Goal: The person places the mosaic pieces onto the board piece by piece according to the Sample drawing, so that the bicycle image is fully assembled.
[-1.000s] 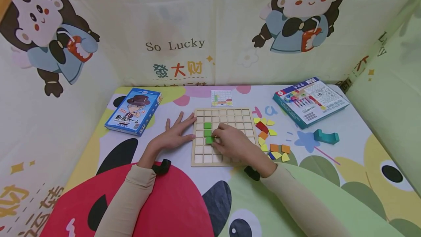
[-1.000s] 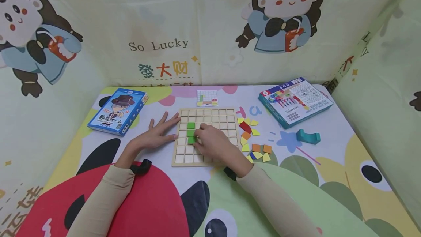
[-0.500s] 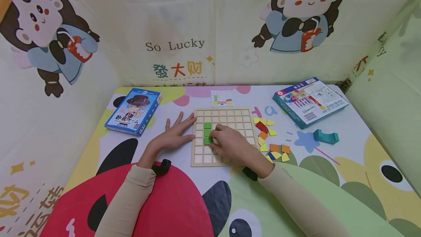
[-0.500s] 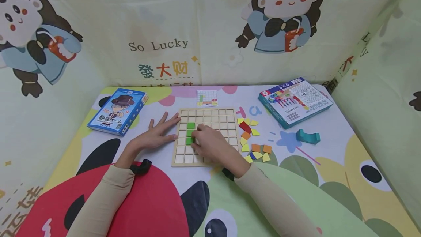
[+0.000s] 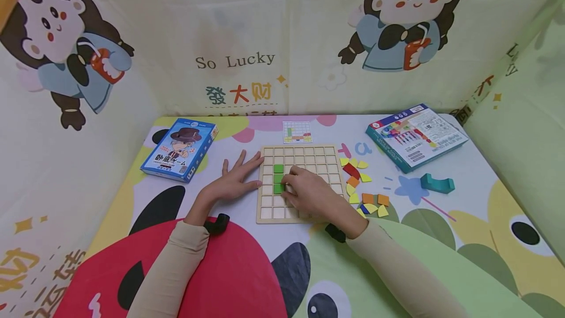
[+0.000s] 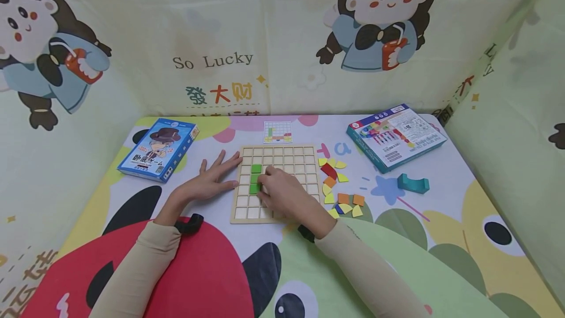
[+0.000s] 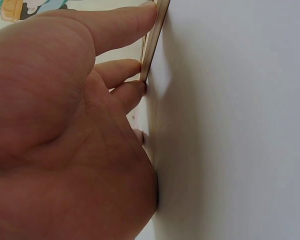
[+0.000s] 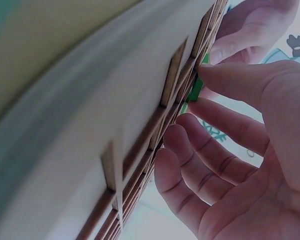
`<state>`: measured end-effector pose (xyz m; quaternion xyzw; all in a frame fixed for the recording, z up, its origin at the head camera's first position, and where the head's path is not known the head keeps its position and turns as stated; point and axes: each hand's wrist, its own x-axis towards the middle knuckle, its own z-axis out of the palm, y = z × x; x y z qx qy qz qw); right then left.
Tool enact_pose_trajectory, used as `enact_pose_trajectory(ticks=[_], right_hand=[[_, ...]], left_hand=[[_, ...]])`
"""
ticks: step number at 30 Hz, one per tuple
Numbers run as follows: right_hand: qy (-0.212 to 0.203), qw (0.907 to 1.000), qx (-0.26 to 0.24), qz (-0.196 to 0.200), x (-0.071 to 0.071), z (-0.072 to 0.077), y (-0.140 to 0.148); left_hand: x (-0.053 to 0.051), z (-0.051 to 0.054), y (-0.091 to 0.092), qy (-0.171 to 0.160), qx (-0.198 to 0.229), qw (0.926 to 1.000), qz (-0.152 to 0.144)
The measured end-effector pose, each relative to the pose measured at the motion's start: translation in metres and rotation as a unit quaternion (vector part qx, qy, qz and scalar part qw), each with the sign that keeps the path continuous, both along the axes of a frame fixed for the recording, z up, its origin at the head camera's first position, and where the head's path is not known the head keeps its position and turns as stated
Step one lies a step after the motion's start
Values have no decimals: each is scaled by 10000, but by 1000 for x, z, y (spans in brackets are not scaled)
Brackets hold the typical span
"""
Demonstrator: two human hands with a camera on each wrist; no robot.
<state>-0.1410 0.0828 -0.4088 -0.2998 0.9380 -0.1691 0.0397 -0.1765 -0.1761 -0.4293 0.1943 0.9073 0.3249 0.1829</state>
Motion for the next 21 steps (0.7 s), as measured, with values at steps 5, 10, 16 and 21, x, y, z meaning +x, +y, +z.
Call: enact_pose_trajectory(ticks=[5,10,16,21], right_hand=[[6,10000,-55,53,-1,-1,-1],[-17,10000,15,12,-1,-1,-2],[-42,10000,18,-34,0,-1,-3],[-60,10000,-26,-31,1,1,0]], left_hand=[[-1,0,0,-23,-14,10000,-4],[-1,-2,-1,3,-39,10000,9],[0,-1,0,-5,-44,10000,0],[0,-1,0,1,-39,10000,14]])
